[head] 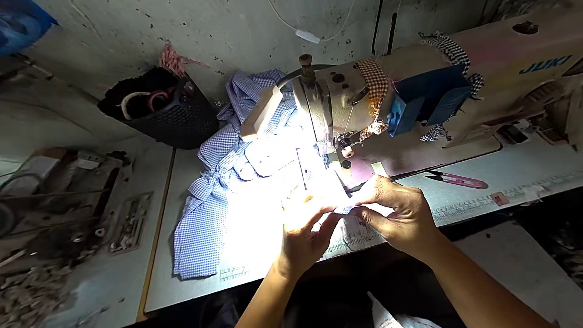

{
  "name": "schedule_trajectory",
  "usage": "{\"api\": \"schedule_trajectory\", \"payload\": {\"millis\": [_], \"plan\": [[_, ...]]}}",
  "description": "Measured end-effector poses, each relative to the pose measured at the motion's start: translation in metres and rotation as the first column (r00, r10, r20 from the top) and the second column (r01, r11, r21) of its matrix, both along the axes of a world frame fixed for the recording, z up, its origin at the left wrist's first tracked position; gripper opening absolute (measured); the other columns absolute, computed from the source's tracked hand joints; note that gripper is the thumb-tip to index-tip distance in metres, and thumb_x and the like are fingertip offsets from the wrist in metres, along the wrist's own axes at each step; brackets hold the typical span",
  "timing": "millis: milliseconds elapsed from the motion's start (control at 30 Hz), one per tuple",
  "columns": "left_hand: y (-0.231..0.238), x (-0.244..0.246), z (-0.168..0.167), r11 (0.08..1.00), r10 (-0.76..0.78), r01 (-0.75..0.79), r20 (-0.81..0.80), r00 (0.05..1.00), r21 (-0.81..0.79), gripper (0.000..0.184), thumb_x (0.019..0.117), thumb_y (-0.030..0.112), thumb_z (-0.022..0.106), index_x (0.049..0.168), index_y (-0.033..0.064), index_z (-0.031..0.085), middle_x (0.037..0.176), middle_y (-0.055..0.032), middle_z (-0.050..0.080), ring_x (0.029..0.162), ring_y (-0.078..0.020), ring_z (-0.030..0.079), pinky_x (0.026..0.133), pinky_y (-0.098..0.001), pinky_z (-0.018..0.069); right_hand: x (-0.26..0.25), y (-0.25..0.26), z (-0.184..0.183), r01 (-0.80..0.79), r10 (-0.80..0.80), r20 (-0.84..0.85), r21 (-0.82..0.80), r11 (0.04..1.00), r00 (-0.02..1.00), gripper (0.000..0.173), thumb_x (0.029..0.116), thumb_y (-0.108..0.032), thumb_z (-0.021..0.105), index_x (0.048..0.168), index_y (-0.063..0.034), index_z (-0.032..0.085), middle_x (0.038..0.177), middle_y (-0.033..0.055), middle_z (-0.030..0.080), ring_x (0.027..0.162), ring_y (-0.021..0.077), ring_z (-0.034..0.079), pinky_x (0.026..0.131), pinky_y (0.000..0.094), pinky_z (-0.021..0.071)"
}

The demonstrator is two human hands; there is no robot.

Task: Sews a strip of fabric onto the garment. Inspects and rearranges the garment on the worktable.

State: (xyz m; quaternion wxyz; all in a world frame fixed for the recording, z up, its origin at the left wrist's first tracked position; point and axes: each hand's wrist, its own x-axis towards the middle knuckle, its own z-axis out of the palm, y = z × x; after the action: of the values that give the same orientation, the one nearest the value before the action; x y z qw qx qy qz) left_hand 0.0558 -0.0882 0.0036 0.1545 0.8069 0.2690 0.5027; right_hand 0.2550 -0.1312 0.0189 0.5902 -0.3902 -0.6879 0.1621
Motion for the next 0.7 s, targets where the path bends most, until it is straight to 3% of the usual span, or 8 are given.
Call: {"api": "schedule_trajectory", "payload": {"millis": [100,267,367,467,600,700], "plan": [[-0.003,-0.003,0.000,0.999,-0.042,0.042,-0.037,0.998,0.003,0.019,0.1006,0.026,0.063,0.092,0.0136,0.075,0.090,0.0017,0.075,0.095,-0.0062,0.067,0.105,-0.0368,0.0426,-0.001,-0.009,0.002,-0.030,0.031,0.041,-0.022,0.999,0.999,0.012,0.0947,-0.016,0.070,0.097,-0.0075,0.079,0.097,0.0027,0.075,0.100,0.0090,0.066,0.093,0.0273,0.0526],[0.006,-0.023,-0.006,0.946,-0.322,0.307,-0.192,0.927,-0.105,0.027,0.0994,0.022,0.050,0.095,0.0086,0.073,0.102,-0.0058,0.076,0.109,-0.0161,0.068,0.108,-0.0375,0.0440,-0.009,-0.039,-0.033,-0.046,0.046,0.296,-0.006,0.999,0.954,0.017,0.1035,-0.015,0.057,0.103,-0.0086,0.073,0.100,0.0066,0.076,0.106,0.0146,0.070,0.106,0.0332,0.0477],[0.032,-0.021,-0.010,0.966,-0.239,0.180,-0.378,0.895,-0.185,0.034,0.1042,0.024,0.047,0.112,0.0066,0.076,0.122,-0.0060,0.073,0.117,-0.0137,0.067,0.103,-0.0333,0.0514,-0.021,-0.051,-0.067,-0.025,0.022,0.351,0.005,1.000,0.936,0.018,0.1020,-0.011,0.057,0.101,-0.0066,0.074,0.100,0.0076,0.076,0.108,0.0170,0.071,0.107,0.0345,0.0495],[0.067,-0.018,-0.021,0.960,-0.219,0.085,-0.525,0.823,-0.266,0.041,0.1066,0.035,0.045,0.128,0.0106,0.071,0.142,-0.0050,0.062,0.134,-0.0179,0.056,0.112,-0.0419,0.0423,-0.038,-0.053,-0.076,-0.018,0.005,0.366,0.031,0.999,0.931,0.018,0.1012,-0.009,0.057,0.102,-0.0060,0.075,0.104,0.0086,0.077,0.110,0.0178,0.071,0.106,0.0349,0.0510],[0.084,-0.019,-0.031,0.975,-0.196,0.093,-0.583,0.788,-0.202,0.045,0.1023,0.042,0.050,0.130,0.0134,0.071,0.141,-0.0057,0.062,0.136,-0.0218,0.053,0.115,-0.0490,0.0357,-0.048,-0.048,-0.076,0.006,-0.033,0.413,0.066,0.998,0.910,0.018,0.0998,-0.007,0.056,0.103,-0.0076,0.074,0.102,0.0084,0.077,0.106,0.0178,0.072,0.106,0.0357,0.0512],[0.082,-0.020,-0.036,0.980,-0.180,0.091,-0.578,0.796,-0.179,0.045,0.1032,0.041,0.050,0.131,0.0126,0.070,0.141,-0.0064,0.062,0.137,-0.0222,0.053,0.117,-0.0512,0.0337,-0.042,-0.053,-0.079,0.027,-0.038,0.421,0.033,0.999,0.906,0.019,0.1012,-0.010,0.054,0.107,-0.0088,0.072,0.106,0.0078,0.076,0.112,0.0173,0.070,0.111,0.0368,0.0475]]}}
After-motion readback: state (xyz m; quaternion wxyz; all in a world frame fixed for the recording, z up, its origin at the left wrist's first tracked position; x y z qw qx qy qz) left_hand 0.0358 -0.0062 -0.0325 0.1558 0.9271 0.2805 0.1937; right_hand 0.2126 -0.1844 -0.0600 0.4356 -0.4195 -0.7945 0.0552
